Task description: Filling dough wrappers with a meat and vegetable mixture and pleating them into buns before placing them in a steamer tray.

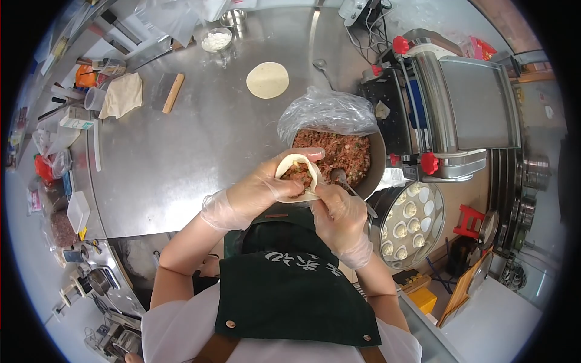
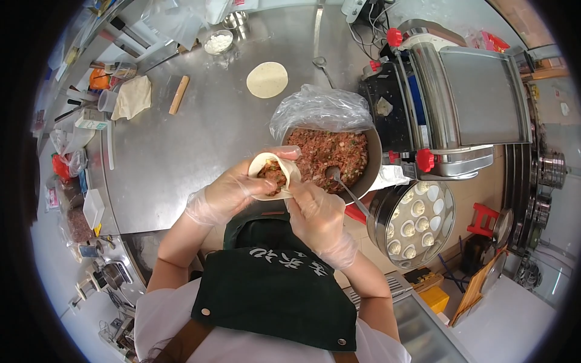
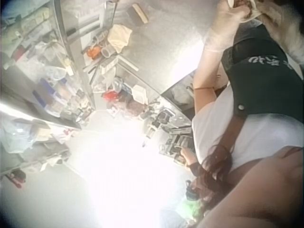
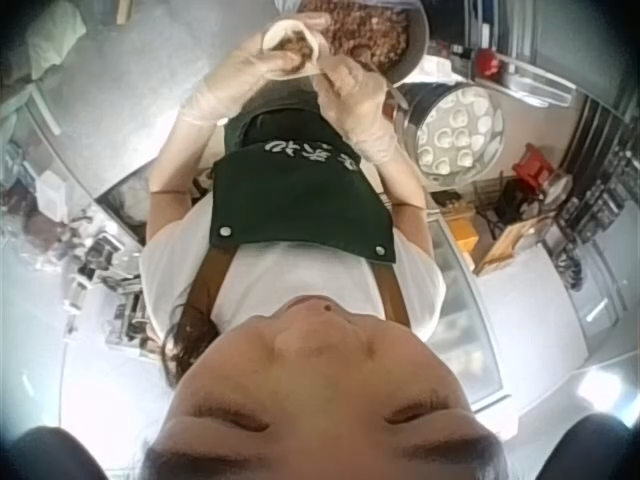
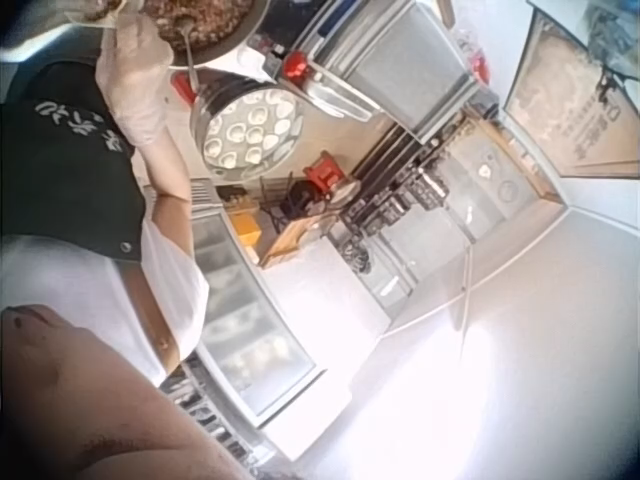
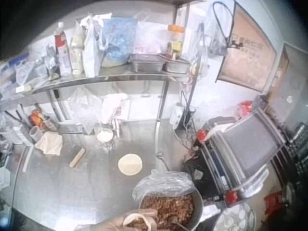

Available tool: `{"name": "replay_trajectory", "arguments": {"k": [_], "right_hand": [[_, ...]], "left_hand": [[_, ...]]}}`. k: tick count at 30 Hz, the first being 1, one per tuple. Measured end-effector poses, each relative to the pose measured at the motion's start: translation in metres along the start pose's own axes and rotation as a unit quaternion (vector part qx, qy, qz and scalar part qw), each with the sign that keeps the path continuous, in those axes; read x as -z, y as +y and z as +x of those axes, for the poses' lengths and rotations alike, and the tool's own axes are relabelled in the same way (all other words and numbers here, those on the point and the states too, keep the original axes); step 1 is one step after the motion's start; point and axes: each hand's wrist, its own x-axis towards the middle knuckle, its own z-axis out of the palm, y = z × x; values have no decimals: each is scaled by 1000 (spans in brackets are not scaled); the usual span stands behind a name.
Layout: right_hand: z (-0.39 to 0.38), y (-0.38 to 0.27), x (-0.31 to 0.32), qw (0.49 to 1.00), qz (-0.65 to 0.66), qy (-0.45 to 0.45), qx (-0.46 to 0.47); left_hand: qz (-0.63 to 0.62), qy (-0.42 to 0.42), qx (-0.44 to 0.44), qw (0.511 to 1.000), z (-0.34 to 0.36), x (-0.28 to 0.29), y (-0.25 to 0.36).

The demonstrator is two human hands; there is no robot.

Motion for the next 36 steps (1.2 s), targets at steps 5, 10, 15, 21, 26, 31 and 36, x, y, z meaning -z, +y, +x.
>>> {"name": "replay_trajectory", "arguments": {"k": [5, 10, 15, 21, 26, 31, 36], "right_hand": [[-1, -3, -9, 992, 79, 56, -74], [-4, 2, -10, 995, 51, 43, -72], [-11, 0, -17, 987, 87, 74, -117], [1, -6, -15, 977, 116, 88, -155], [5, -1, -7, 997, 33, 22, -71], [5, -2, -10, 999, 6, 51, -1], [6, -8, -8, 982, 114, 67, -133]], "left_hand": [[44, 0, 9, 999, 1, -3, 0], [107, -7, -71, 992, 8, 3, -12], [-74, 142, -57, 985, 7, -21, -20], [-114, 168, -147, 968, 9, -26, -42], [0, 135, -121, 983, 7, -20, -31], [-66, 113, -73, 989, 3, -19, -15], [63, 68, -124, 988, 6, -11, -24]]}}
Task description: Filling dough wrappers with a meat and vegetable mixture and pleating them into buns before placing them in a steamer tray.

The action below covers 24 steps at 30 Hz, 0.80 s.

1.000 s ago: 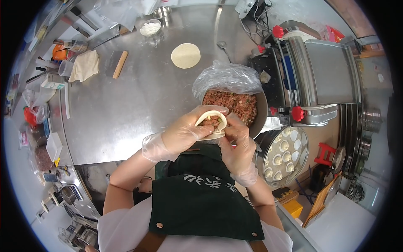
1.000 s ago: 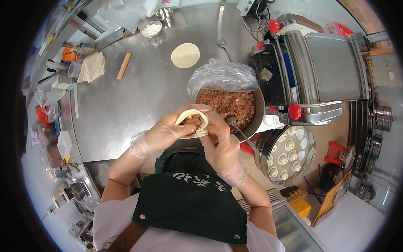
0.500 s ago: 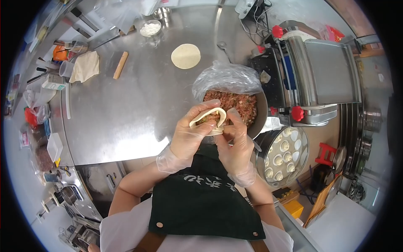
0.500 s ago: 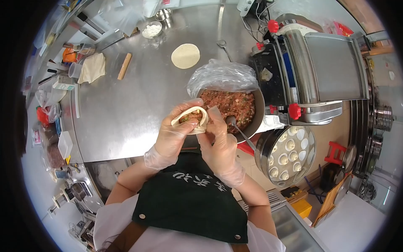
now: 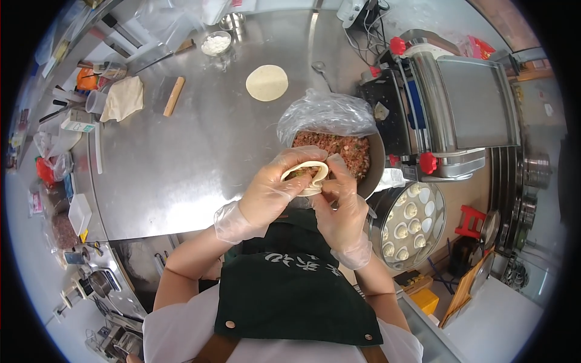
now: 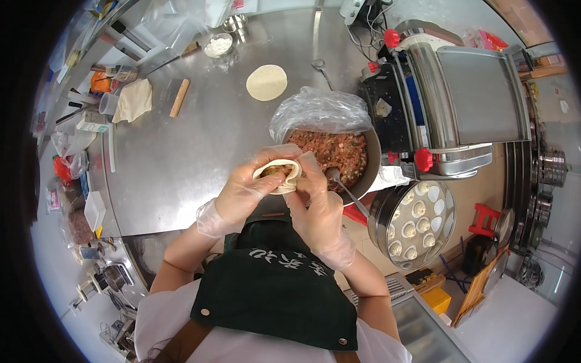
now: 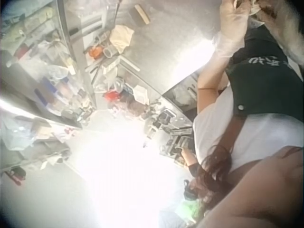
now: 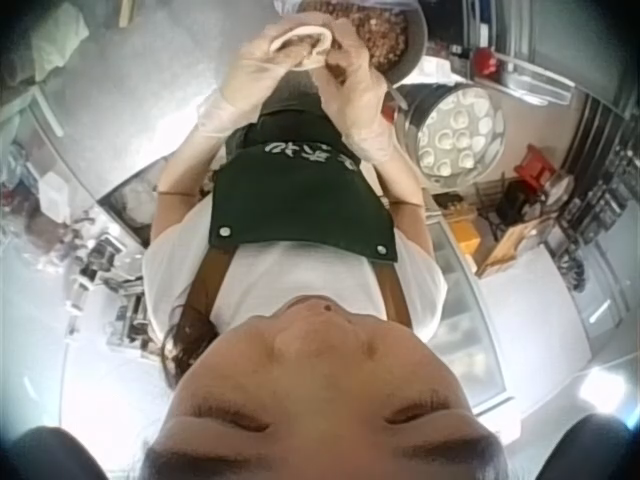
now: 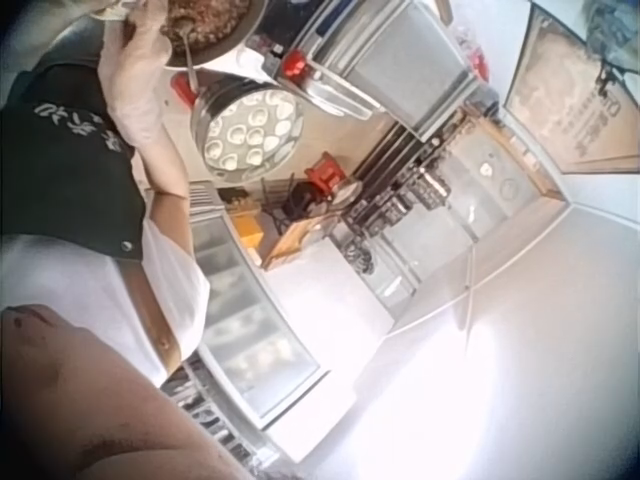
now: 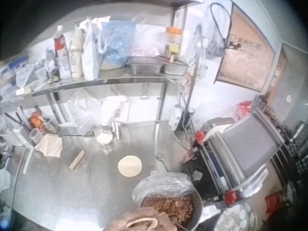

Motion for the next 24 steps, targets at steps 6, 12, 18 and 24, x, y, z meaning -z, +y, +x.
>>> {"name": "replay_trajectory", "arguments": {"k": [6, 12, 18, 24], "right_hand": [[1, 0, 3, 979, -134, -23, 151], [-5, 4, 0, 994, -85, -8, 73], [0, 0, -4, 996, -38, 46, 67], [-5, 2, -14, 998, -38, 41, -3]], "left_hand": [[-5, -20, 25, 999, 2, 5, 6], [173, -70, -134, 973, 5, 11, -8], [-69, 97, 14, 993, 2, -24, 5], [-44, 147, -45, 987, 4, -23, -28]]}}
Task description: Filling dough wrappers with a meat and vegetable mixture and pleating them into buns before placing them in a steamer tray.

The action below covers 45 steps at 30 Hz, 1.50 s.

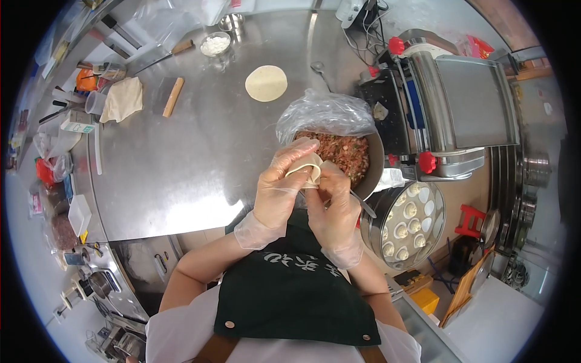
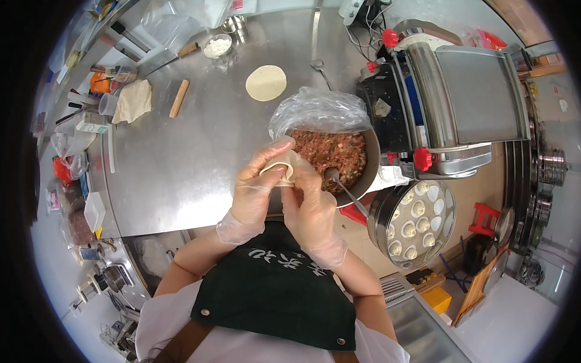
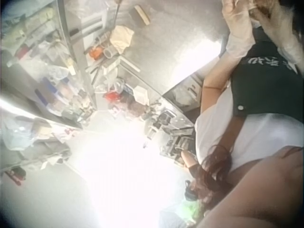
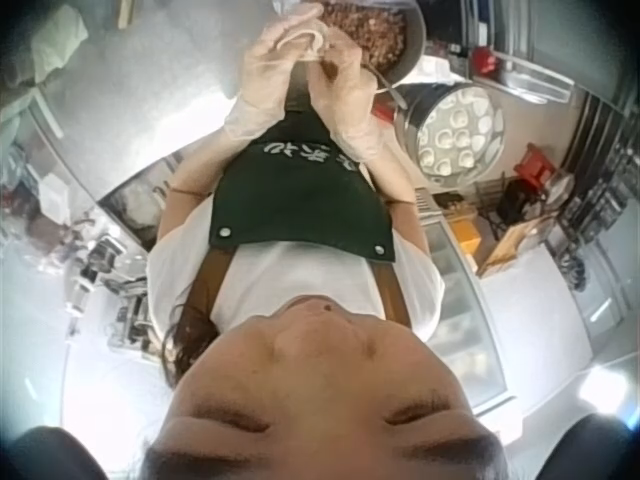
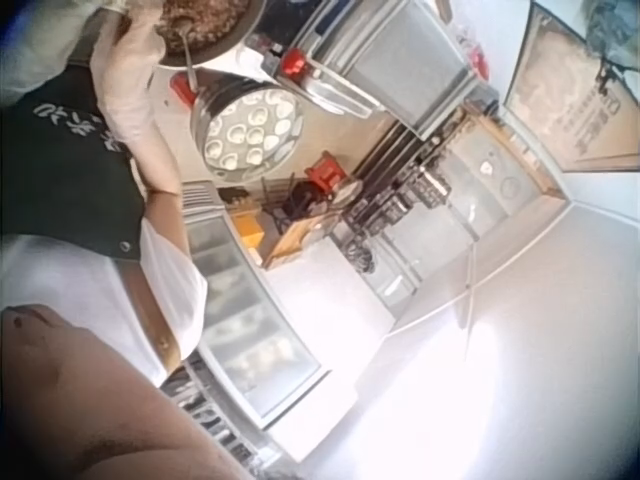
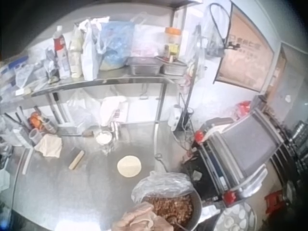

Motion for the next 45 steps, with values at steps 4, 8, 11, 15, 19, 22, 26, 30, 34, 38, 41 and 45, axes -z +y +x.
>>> {"name": "replay_trajectory", "arguments": {"k": [4, 8, 11, 15, 19, 22, 26, 30, 34, 38, 41, 45], "right_hand": [[7, 0, 8, 997, -53, -24, 45], [7, 10, 8, 983, -89, -18, 160], [4, 8, 5, 990, -56, -3, 131], [6, 1, 10, 993, -82, -24, 83], [1, 9, 4, 994, -49, 13, 96], [0, 7, -1, 996, 0, 26, 86], [4, -3, 8, 998, -44, 8, 38], [6, -2, 16, 996, -30, -9, 83], [4, 0, 13, 993, -31, 2, 111], [1, -3, 11, 995, -50, 8, 89], [-6, -7, 12, 995, 96, 5, -7], [-5, 0, 18, 992, 115, -20, -39]], "left_hand": [[47, -41, -54, 997, 1, 3, 9], [-14, -59, -17, 998, 0, 9, 11], [78, -80, -66, 992, 1, 10, 7], [143, -103, -101, 979, 4, 11, 7], [-6, -11, -103, 995, -1, -3, -2], [-50, -8, -95, 994, -4, -4, -11], [106, -54, -134, 984, -1, 0, -3], [4, -98, -105, 990, -1, 4, 3], [-5, -107, -113, 988, -3, 4, 7], [219, -96, -190, 952, -1, 6, 6], [107, -82, -157, 978, 0, 1, 13], [-214, -43, -32, 975, 8, -3, -15]]}}
